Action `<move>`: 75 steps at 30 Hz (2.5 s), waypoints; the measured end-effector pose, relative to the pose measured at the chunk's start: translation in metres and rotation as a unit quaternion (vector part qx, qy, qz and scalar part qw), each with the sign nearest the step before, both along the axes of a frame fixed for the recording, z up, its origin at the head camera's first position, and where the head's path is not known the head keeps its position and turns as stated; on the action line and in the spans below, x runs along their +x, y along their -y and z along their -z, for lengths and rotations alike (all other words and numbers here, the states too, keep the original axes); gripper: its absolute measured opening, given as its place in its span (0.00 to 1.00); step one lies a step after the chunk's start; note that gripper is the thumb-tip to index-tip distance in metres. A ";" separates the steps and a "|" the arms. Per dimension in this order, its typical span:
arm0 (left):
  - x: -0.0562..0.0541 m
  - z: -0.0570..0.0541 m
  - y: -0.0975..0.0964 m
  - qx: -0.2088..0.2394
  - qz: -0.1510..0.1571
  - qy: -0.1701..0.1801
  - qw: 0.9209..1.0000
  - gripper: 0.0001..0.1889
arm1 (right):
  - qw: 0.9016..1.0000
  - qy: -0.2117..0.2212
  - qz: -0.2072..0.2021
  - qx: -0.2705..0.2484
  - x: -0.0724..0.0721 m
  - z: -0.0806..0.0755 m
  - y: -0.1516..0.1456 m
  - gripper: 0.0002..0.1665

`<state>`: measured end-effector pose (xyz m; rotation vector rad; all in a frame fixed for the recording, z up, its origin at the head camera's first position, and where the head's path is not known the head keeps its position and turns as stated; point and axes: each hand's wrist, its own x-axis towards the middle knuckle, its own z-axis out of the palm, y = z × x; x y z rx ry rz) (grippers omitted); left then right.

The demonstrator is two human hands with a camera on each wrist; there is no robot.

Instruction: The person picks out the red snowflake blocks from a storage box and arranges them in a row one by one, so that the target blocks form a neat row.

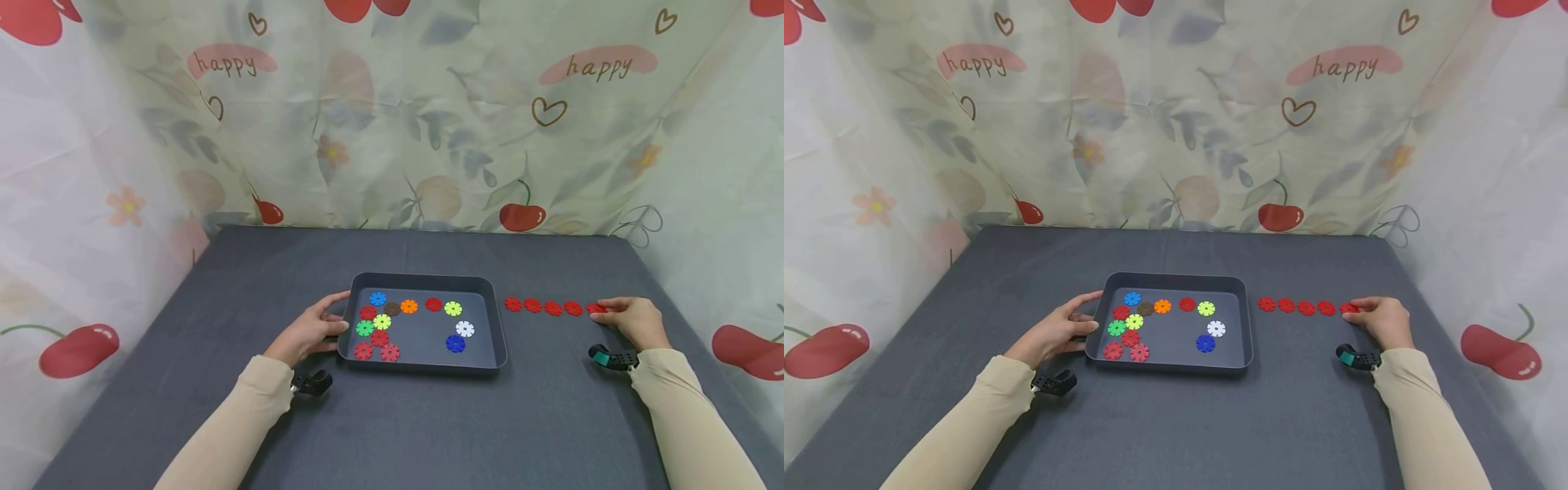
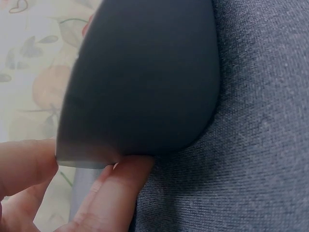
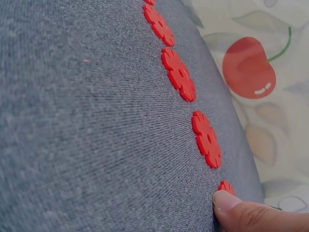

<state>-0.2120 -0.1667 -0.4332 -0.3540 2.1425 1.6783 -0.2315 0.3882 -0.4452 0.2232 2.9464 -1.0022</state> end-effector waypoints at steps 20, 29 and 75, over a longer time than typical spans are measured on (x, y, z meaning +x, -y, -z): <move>0.000 0.000 0.000 0.002 0.006 -0.005 1.000 0.35 | 0.999 0.020 0.019 -0.017 -0.002 -0.001 0.000 0.41; 0.001 -0.001 -0.001 -0.006 0.004 -0.002 1.000 0.35 | 0.998 -0.016 0.025 -0.051 0.003 -0.021 0.027 0.43; -0.001 0.003 -0.001 -0.001 0.002 -0.005 1.000 0.35 | 0.943 0.003 -0.321 -0.083 0.038 -0.007 0.332 0.17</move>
